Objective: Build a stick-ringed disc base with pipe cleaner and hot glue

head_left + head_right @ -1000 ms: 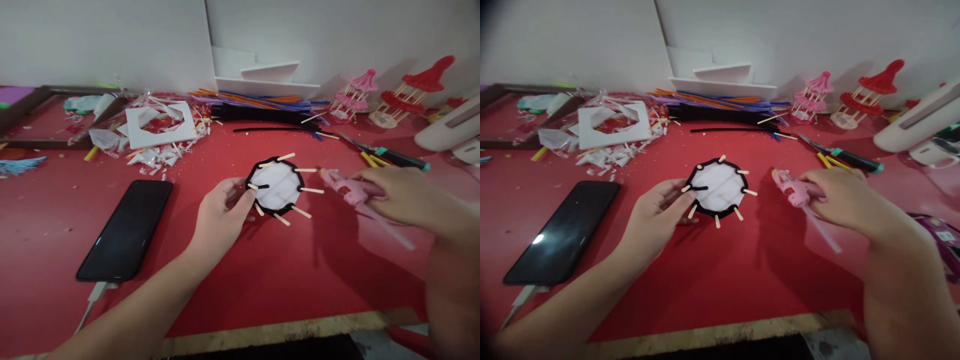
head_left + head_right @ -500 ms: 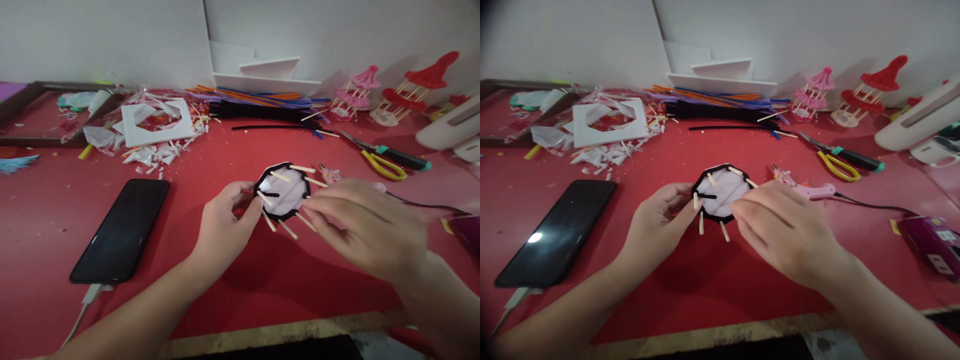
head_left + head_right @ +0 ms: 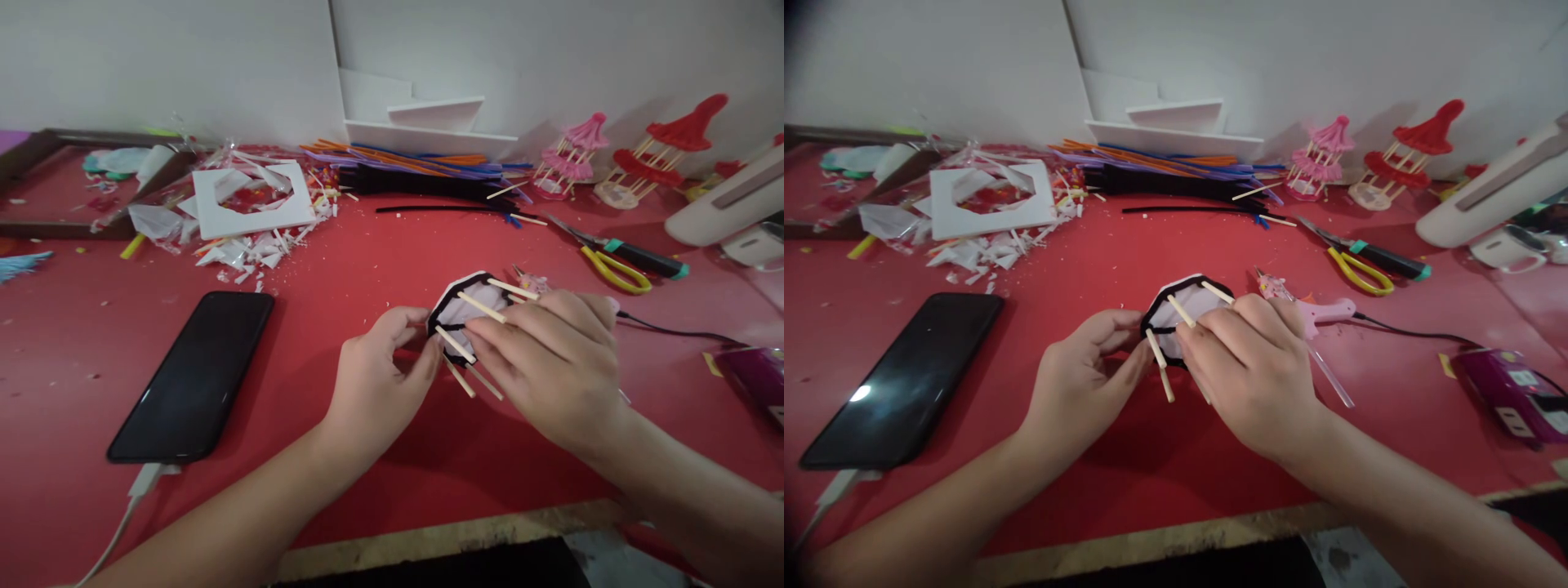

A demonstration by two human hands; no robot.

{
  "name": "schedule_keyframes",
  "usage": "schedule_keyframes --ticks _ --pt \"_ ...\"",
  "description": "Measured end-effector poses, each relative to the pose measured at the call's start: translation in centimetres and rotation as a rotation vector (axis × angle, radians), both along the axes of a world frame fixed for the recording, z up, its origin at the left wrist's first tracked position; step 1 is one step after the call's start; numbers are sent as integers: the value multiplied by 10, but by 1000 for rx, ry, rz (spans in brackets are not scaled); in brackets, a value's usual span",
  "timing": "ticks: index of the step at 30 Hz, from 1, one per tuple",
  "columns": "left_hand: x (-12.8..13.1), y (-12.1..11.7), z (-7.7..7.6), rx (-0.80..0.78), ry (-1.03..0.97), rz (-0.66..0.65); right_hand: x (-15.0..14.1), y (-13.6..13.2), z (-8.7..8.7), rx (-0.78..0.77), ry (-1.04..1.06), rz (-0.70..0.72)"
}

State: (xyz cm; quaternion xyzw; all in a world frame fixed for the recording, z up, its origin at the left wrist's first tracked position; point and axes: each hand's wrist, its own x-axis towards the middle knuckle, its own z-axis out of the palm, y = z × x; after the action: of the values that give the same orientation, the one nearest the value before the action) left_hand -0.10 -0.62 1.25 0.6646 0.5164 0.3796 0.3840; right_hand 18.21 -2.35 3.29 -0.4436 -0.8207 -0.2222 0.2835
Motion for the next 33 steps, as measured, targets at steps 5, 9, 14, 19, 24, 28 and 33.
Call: schedule_keyframes --ticks 5,9,14,19,24,28,33 --pt "1 -2 1 45 33 -5 -1 0 -3 27 30 -5" --pt "2 -3 0 113 33 -17 -1 1 -5 22 30 -45" --pt "3 -5 -5 245 49 -33 -2 2 -9 27 124 -62" --pt "3 -8 -7 357 70 -30 -4 2 -6 48 195 -7" --pt "5 -9 -6 428 67 -50 -4 1 -2 49 200 -3" --pt "4 -9 -8 461 68 -72 -4 1 -1 38 192 18" --pt "3 -7 -11 450 95 -93 -4 0 0 19 167 7"
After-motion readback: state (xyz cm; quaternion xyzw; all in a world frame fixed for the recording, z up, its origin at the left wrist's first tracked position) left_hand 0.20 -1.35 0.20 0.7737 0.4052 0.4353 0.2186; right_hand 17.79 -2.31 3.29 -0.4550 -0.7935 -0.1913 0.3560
